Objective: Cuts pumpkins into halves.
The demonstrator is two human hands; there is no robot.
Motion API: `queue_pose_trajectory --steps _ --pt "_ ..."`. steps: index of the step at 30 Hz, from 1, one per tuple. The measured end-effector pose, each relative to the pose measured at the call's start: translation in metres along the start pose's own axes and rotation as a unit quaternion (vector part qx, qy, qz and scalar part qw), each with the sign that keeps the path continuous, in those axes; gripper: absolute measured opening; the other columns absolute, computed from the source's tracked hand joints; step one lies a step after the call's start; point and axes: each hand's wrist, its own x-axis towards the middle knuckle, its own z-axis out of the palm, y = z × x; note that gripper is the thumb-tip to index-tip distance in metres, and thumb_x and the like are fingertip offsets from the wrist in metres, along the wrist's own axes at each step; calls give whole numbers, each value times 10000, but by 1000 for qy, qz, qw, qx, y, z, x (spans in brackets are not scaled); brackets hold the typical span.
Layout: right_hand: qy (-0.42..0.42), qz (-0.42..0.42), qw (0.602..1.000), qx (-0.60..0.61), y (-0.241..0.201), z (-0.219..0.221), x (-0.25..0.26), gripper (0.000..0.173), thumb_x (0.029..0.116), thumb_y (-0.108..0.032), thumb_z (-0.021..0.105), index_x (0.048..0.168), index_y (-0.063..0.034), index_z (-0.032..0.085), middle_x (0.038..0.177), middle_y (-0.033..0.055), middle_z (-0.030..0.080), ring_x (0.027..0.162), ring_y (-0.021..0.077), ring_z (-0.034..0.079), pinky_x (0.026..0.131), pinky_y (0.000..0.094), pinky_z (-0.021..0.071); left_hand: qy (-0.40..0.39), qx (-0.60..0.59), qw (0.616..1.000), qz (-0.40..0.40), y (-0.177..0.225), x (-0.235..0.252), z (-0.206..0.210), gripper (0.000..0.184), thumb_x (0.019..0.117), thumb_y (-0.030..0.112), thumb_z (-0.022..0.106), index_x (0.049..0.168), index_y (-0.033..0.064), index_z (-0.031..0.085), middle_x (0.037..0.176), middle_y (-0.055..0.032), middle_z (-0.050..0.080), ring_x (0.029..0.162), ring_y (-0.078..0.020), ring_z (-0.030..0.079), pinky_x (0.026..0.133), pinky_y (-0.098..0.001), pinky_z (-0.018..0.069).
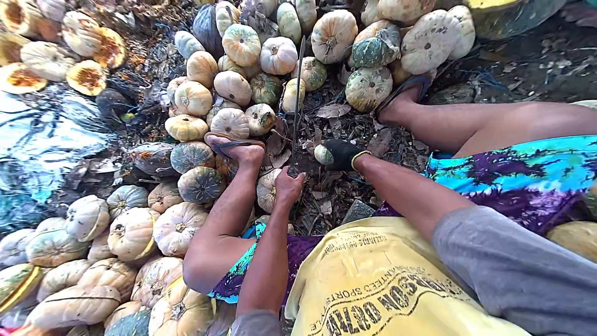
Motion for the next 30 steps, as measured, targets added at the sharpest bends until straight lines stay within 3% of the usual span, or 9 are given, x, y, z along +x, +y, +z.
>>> queue_pose_trajectory --steps 4,6,10,12,15,19,21,25,30 --pt "10 108 970 219 25 -23 1 857 727 -349 928 1425 -44 534 1344 252 610 1251 414 590 1064 639 452 11 -6 1000 -3 -23 -2 1 292 893 202 768 1099 16 678 875 -113 697 750 -210 690 747 -427 596" --pt "0 102 931 351 29 -41 -7 740 764 -231 908 1383 -12 567 1301 252 629 1190 372 623 1039 564 494 6 -64 998 3 -26 -1 0 297 887 164 778 1115 5 673 921 -113 714 779 -201 705 760 -412 609" --pt "-106 1 823 558 -6 -85 -33 714 750 -127 774 1415 -74 517 1142 147 681 933 217 691 815 395 601 -36 -202 978 33 -15 -2 -11 433 856 134 821 1217 -1 625 1007 -133 703 869 -199 700 816 -383 607" --pt "-174 -83 785 589 -31 -102 -38 799 691 -192 803 1427 -85 511 1123 127 712 931 205 721 818 391 624 -65 -278 956 60 -5 -5 -24 462 835 111 822 1222 -12 602 977 -125 705 861 -196 706 817 -375 618" --pt "-237 -197 735 604 -59 -111 -38 730 770 -216 796 1438 -109 520 1178 109 712 998 192 719 863 380 622 -82 -373 919 101 -2 -13 -43 477 814 66 809 1224 -37 587 951 -126 718 822 -201 723 802 -376 636" --pt "-185 -109 775 594 -86 -101 -42 699 837 -329 732 1469 -151 493 1155 104 713 973 192 722 845 383 624 -48 -408 903 129 -13 -15 -51 395 818 78 830 1145 7 618 919 -110 700 810 -188 697 787 -373 618" --pt "-177 -99 768 608 -85 -85 -37 695 846 -395 728 1443 -119 503 1133 101 713 973 187 718 859 383 617 -25 -415 902 120 -19 -12 -48 383 832 71 829 1152 10 628 918 -119 705 799 -195 700 770 -382 623" --pt "-89 -157 680 711 -79 -53 -29 366 977 -404 584 1178 -112 675 1011 55 744 920 144 722 840 359 616 16 -405 909 95 -18 -5 -41 297 832 12 767 1094 25 629 895 -98 668 775 -183 660 720 -368 596" --pt "19 -157 597 786 -73 -61 -6 574 1049 -561 429 1420 -140 550 1297 130 655 1164 267 652 980 502 566 25 -324 942 80 -10 -8 -30 320 782 40 786 1071 -23 665 873 -103 717 789 -174 710 748 -359 623"
